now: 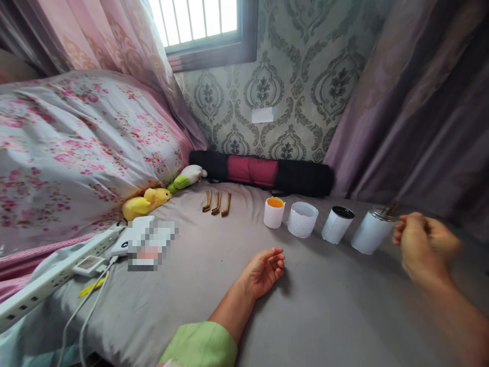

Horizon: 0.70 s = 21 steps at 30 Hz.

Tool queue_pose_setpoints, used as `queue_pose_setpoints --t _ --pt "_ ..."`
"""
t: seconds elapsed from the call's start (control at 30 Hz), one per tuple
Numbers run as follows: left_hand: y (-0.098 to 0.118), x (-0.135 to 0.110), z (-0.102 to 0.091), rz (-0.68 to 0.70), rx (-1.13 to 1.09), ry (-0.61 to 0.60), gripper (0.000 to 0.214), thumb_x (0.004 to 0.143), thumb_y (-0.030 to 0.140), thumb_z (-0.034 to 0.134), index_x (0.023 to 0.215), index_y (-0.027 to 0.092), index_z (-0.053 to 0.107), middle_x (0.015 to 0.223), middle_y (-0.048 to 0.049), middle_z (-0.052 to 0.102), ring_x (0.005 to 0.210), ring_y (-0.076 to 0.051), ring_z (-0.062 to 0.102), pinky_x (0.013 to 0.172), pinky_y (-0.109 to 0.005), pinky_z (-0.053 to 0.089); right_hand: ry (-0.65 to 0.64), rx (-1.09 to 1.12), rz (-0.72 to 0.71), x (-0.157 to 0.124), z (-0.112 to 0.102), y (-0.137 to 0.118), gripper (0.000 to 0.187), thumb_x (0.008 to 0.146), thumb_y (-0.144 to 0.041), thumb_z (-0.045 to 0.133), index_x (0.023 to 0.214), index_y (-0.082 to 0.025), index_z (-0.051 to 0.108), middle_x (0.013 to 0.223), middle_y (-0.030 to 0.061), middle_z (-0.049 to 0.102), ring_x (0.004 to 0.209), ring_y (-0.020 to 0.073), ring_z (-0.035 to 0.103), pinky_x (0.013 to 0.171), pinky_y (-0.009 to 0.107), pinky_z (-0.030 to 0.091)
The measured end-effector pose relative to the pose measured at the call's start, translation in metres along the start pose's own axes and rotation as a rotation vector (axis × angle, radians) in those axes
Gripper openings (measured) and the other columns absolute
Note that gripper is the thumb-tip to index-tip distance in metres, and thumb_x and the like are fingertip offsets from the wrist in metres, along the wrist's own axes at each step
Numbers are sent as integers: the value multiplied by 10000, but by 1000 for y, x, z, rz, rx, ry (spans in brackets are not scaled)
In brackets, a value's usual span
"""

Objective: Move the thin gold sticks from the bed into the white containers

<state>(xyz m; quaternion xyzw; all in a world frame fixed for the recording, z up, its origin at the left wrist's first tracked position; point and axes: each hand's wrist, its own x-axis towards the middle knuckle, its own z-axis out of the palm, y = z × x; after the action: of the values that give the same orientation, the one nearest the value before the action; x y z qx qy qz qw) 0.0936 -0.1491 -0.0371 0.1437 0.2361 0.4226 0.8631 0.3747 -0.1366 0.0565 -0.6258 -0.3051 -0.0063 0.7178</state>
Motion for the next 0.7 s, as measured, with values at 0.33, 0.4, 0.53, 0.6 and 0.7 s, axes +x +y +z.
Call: queue_pose_setpoints --t 0.33,0.4,0.53,0.6,0.7 --pt "-1 0 -1 -1 2 -1 137 706 176 556 813 92 538 681 -36 559 544 -67 504 475 -159 384 -359 177 285 -71 17 -2 207 687 -358 492 645 -156 498 515 -41 450 371 48 384 313 165 298" --pt "-1 0 -1 -1 6 2 130 706 172 554 808 92 539 678 -37 560 538 -65 504 470 -157 382 -419 175 356 -85 22 5 233 683 -386 494 644 -156 498 497 -47 448 366 46 384 318 161 299" --pt "-1 0 0 -5 5 9 107 709 166 548 787 94 540 672 -37 560 536 -65 506 468 -157 382 -548 145 449 -111 29 16 260 677 -411 491 651 -153 507 480 -49 460 361 50 401 329 164 304" --pt "-1 0 0 -1 7 3 99 710 163 544 782 95 541 675 -37 561 535 -63 506 469 -157 383 -599 121 452 -121 32 20 278 684 -430 474 654 -156 509 478 -49 465 360 54 408 330 165 299" --pt "-1 0 1 3 13 -7 95 709 157 541 783 97 542 678 -36 561 530 -60 502 469 -156 382 -645 40 403 -132 36 27 334 704 -478 424 649 -161 512 479 -40 472 357 64 421 332 175 309"
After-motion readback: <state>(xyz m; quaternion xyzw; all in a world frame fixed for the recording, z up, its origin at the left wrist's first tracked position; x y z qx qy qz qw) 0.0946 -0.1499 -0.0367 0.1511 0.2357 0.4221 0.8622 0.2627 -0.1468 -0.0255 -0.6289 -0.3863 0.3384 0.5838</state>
